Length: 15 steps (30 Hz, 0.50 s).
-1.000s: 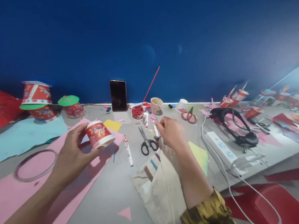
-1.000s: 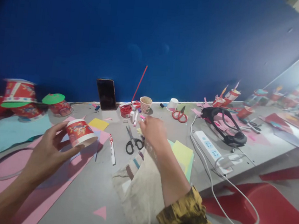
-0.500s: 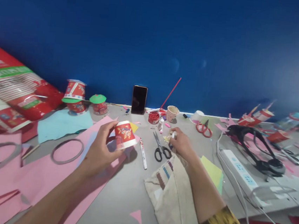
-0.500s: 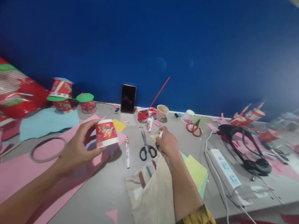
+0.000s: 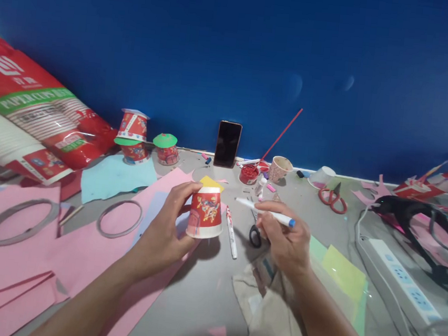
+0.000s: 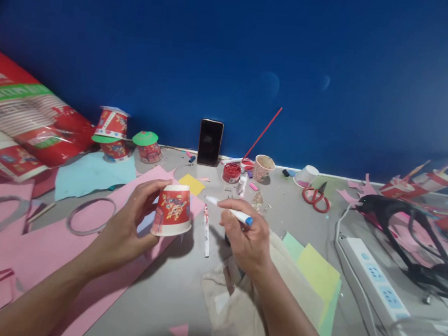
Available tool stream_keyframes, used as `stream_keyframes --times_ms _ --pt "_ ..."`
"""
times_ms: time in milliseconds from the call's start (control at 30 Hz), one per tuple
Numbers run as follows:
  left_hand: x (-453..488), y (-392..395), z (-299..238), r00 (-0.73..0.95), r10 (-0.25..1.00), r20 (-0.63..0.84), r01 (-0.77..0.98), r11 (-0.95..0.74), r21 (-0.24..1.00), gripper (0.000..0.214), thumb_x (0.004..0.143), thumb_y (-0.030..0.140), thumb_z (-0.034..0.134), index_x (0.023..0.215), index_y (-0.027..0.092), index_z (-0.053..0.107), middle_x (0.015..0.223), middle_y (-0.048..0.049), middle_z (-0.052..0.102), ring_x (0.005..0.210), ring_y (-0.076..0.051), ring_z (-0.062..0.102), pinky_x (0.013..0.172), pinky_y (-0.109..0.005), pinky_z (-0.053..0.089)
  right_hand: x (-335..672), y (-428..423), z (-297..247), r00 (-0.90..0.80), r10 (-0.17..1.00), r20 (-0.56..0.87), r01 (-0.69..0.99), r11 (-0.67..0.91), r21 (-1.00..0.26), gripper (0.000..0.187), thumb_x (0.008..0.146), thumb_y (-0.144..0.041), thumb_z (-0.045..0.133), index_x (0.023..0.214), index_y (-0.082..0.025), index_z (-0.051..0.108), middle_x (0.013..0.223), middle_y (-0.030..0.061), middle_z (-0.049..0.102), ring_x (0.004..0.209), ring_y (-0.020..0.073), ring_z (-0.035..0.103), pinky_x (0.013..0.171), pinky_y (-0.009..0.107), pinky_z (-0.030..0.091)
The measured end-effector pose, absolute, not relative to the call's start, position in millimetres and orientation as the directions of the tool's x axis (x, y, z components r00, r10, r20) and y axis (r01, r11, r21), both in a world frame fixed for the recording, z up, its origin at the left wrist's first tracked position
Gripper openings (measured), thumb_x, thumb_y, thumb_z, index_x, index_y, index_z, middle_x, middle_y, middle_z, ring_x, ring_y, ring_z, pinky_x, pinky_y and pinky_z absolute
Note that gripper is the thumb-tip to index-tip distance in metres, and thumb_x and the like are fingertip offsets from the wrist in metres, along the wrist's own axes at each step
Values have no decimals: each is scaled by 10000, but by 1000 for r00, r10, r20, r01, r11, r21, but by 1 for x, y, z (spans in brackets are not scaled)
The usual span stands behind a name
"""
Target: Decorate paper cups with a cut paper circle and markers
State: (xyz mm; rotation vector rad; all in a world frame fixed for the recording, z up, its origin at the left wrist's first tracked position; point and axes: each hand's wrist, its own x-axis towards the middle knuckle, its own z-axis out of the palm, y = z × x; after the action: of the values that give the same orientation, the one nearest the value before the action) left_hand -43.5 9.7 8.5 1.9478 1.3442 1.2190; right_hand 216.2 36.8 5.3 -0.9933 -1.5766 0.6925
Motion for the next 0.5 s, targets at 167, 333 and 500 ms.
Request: stream_keyframes --times_ms 167,333,500 --pt "-41 5 11 225 866 447 489 -497 717 625 981 200 609 1547 360 395 1607 -101 461 1539 -290 451 1235 -496 497 204 19 13 -53 870 490 39 492 -870 333 1055 -494 631 1127 -207 785 822 51 785 580 144 689 514 246 554" --pt "-39 3 11 274 850 449 503 -525 687 626 988 166 579 1553 351 383 1616 -113 462 1536 -307 452 1225 -521 510 206 9 19 92 841 533 123 521 -845 171 994 -373 749 969 -204 768 693 8 748 481 121 632 432 209 492" --pt "-35 2 7 300 818 491 518 -572 637 636 972 135 567 1550 349 413 1582 -104 512 1513 -305 485 1222 -516 511 208 1 25 68 728 682 253 649 -717 31 962 -248 745 951 -221 736 786 20 741 630 161 698 571 277 564"
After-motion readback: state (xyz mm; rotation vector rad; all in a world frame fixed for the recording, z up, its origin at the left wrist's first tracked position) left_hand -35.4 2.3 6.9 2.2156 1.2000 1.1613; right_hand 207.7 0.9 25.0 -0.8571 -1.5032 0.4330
